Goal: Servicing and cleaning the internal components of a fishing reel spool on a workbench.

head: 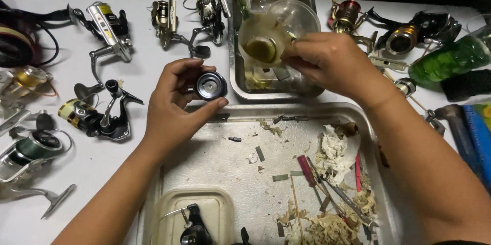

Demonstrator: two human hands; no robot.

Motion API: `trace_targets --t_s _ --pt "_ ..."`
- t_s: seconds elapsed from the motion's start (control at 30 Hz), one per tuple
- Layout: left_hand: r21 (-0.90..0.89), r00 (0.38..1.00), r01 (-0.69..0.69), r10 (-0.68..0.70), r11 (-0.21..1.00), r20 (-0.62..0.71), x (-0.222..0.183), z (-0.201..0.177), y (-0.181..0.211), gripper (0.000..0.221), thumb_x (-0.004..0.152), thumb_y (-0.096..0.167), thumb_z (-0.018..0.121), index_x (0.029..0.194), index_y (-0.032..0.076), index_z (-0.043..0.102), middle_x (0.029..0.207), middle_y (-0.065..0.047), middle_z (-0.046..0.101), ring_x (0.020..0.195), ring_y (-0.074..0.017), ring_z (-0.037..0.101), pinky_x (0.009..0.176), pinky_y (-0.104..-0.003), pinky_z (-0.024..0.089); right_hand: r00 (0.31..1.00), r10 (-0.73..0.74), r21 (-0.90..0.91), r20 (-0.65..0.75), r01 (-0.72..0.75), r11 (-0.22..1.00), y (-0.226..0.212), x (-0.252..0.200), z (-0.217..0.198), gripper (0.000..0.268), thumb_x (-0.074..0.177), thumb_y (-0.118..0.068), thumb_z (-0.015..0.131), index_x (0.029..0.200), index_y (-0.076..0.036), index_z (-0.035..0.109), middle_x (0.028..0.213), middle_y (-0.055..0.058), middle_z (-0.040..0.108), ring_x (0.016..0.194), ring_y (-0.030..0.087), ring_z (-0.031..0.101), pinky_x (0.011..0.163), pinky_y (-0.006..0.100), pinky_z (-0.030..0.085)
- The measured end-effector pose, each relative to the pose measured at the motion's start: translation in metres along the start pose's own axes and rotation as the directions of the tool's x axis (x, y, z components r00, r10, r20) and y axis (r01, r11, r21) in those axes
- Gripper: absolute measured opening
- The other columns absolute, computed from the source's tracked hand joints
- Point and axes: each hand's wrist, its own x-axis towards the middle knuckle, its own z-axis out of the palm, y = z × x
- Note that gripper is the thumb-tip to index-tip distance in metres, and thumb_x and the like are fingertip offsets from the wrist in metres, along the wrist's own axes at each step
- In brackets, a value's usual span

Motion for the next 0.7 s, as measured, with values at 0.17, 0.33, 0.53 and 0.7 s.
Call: trace_targets --t_s 0.17,0.33,0.53,0.7 --pt "0.006 0.996 0.091 -0.091 0.996 0.021 0.01 0.004 0.021 0.062 0.081 0.008 0.083 0.132 0.007 0.046 0.13 -0.014 0.065 0.123 -0.019 0.065 0.098 -0.027 0.06 0.986 -0.164 -0.08 -0.001 0.163 0.983 -0.004 0.017 -0.03 0.015 0.093 -0.004 0.082 0.106 0.001 0.077 0.096 0.013 0.074 0.08 0.026 0.07 0.071 0.038 0.057" --pt "-0.016 0.998 0.061 -0.061 0.998 -0.02 0.018 0.006 0.018 0.061 0.083 0.006 0.082 0.133 0.008 0.046 0.131 -0.014 0.063 0.127 -0.0221 0.062 0.1 -0.03 0.061 0.985 -0.171 -0.095 -0.019 0.168 0.981 -0.008 0.016 -0.031 0.015 0.092 -0.004 0.084 0.105 0.001 0.078 0.096 0.015 0.076 0.079 0.025 0.071 0.07 0.036 0.059" --pt "-0.095 0.989 0.089 -0.099 0.992 -0.112 0.017 0.013 0.011 0.06 0.083 0.007 0.082 0.132 0.009 0.047 0.133 -0.015 0.061 0.127 -0.0225 0.061 0.105 -0.032 0.059 0.995 -0.023 0.001 0.101 0.023 1.0 -0.019 -0.005 0.006 0.017 0.091 -0.009 0.075 0.108 -0.004 0.076 0.101 0.014 0.077 0.079 0.024 0.074 0.08 0.032 0.066" --pt "-0.069 0.994 -0.005 -0.002 0.998 -0.105 0.012 0.013 -0.019 0.07 0.078 0.005 0.089 0.134 0.004 0.047 0.127 -0.013 0.065 0.115 -0.0191 0.063 0.086 -0.025 0.06 0.994 -0.005 -0.109 0.108 0.016 0.994 -0.006 -0.018 0.037 0.018 0.076 -0.003 0.081 0.092 -0.009 0.077 0.088 0.011 0.076 0.085 0.03 0.075 0.074 0.037 0.06"
